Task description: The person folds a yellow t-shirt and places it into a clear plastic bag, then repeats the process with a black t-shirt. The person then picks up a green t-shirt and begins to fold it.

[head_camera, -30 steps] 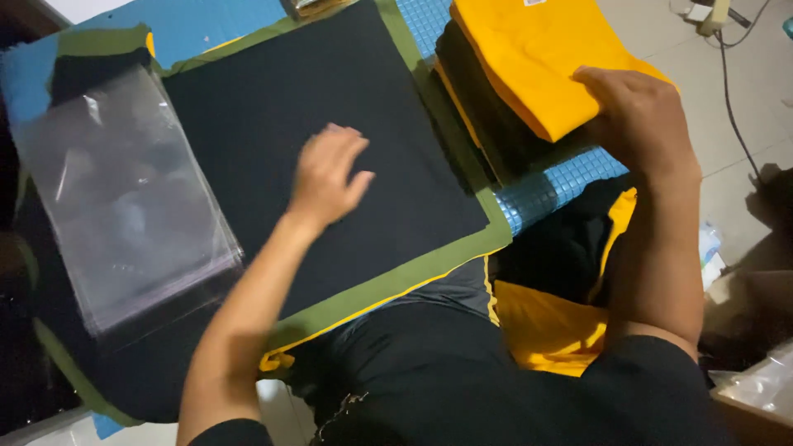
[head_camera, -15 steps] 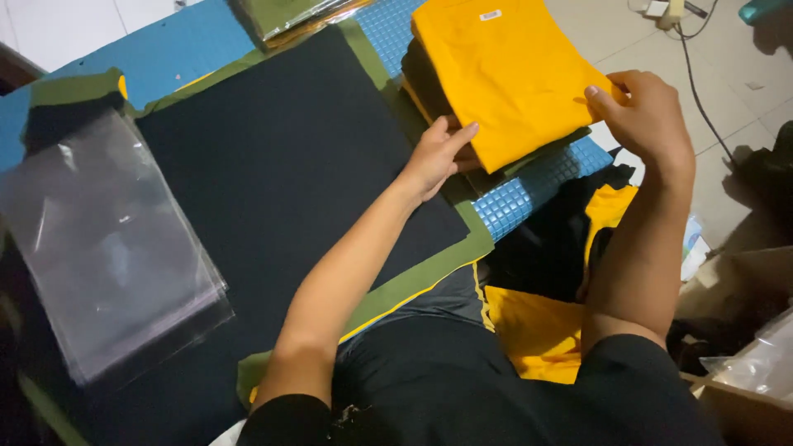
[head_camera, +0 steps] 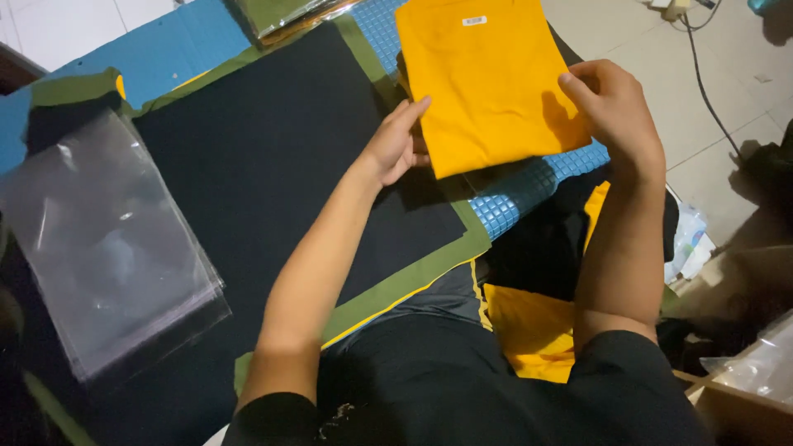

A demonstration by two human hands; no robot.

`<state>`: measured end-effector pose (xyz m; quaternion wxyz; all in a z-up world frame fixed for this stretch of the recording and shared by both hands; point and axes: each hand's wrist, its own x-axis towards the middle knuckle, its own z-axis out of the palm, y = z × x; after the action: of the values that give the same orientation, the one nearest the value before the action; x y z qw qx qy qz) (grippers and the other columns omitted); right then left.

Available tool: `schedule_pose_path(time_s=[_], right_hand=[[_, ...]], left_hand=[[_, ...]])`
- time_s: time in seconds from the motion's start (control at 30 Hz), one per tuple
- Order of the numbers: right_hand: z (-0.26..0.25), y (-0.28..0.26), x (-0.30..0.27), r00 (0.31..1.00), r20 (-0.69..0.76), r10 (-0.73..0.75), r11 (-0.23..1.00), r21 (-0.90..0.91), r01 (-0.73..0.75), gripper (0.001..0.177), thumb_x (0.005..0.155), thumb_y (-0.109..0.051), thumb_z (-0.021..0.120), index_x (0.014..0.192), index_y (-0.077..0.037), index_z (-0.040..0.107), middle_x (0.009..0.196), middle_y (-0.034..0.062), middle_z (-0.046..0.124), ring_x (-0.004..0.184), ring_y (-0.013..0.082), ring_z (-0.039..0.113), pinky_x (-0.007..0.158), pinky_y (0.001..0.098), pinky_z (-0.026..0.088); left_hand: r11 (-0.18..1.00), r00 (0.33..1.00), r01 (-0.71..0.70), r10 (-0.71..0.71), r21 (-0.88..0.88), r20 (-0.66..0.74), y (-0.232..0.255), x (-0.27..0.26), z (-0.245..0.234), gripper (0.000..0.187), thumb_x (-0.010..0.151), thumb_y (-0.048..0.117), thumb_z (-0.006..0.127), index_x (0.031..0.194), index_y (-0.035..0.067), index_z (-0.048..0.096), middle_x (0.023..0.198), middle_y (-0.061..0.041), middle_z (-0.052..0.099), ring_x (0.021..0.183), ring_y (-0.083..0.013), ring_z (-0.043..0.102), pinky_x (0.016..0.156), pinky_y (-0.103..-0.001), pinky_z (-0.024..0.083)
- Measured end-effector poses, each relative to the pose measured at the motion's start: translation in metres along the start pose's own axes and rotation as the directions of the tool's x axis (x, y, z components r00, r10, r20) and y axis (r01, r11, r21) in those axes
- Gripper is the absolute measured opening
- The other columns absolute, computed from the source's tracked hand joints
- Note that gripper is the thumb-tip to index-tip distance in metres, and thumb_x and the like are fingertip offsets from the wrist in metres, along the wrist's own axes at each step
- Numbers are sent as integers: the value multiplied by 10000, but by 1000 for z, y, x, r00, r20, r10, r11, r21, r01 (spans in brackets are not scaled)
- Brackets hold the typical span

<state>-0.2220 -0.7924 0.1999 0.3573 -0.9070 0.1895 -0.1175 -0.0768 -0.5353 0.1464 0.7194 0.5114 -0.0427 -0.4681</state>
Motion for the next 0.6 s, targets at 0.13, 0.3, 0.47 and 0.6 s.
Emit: schedule_pose_path(time_s=[0.13,0.3,0.47,0.6], right_hand=[[16,23,44,999,-48,-19,976,-216,9,539,1100,-400,529,1315,79,652,1280,242,663,1069,382,631,792,456,515],[14,-15,45,994,-4,108,971,-214,-107,407,1072,-262,553,764,-114,331,726,20,302,652,157,311,563,408,221],[45,-52,18,995,94,-45,951,309,14,155,1085,-268,573,1077,-120,530,796,10,569,624,93,530,544,242,371],[111,-74,21,925,156,-346,732,662,162,176,1062,-202,614,1180,-112,521,1138,30,657,990,148,700,818,287,588]], left_hand=[[992,992,-73,83,99,-98,0,26,2,421,980,403,544,1364,231,562,1304,36,713,1030,-163,718,496,-227,445],[925,925,-373,376,67,-51,-5,39,-11,562,962,178,588,1492,70,438,1455,-143,611,1263,-316,656,1018,-456,566],[856,854,-516,512,-29,-91,-2,16,-84,399,894,124,691,1269,68,569,1279,-148,714,1061,-263,732,890,-391,612],[828,821,-560,559,22,-119,15,-56,-149,569,926,81,655,1474,98,500,1391,-131,668,1175,-257,705,980,-369,597]])
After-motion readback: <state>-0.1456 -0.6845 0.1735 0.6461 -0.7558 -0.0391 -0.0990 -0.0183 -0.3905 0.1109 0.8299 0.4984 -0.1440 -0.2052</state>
